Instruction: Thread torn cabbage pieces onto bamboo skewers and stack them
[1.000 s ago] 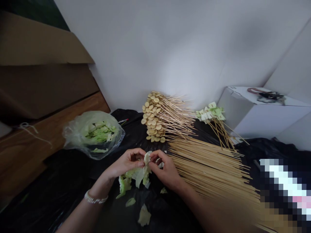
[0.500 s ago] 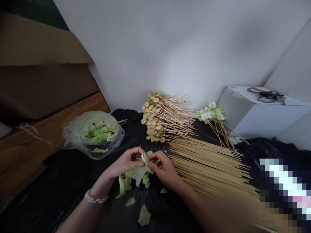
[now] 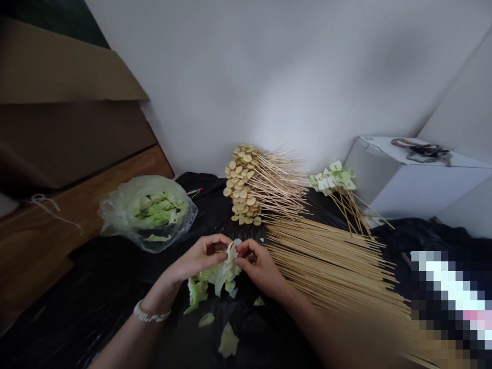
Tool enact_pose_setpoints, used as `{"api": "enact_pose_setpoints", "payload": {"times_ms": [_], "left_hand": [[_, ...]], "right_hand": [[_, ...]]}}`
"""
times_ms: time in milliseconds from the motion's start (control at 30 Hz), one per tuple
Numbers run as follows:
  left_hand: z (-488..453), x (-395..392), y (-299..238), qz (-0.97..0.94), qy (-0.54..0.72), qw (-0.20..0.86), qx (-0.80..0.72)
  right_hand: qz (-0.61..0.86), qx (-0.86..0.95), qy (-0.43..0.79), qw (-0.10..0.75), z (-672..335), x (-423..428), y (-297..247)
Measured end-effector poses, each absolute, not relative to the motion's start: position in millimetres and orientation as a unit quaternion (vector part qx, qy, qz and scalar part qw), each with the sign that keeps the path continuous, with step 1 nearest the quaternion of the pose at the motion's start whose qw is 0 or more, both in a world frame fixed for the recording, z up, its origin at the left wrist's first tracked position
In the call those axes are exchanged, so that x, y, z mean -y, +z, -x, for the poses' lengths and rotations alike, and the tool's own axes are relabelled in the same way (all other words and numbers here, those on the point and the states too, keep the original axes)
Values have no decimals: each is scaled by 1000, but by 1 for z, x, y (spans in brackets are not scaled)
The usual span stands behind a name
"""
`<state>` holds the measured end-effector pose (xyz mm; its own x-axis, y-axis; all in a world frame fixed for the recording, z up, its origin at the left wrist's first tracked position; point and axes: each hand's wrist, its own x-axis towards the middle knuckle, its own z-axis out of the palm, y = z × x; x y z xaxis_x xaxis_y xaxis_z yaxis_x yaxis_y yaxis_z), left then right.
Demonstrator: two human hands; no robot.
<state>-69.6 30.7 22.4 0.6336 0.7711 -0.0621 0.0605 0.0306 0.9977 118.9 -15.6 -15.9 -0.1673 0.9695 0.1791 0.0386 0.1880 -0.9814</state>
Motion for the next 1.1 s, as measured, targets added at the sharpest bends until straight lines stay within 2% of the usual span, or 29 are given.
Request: {"api": "enact_pose_setpoints", "payload": {"times_ms": [267,433,1100], "left_hand": [[68,-31,25,-643,287,623,-342],[68,-35,25,-603,338,630,-356],[68,-31,13,-634,269,652,-317]], "right_hand": [[452,612,442,476,-123,15,-13],[444,609,401,521,-125,15,-8],[457,565,471,500,-116,16,-18]]}}
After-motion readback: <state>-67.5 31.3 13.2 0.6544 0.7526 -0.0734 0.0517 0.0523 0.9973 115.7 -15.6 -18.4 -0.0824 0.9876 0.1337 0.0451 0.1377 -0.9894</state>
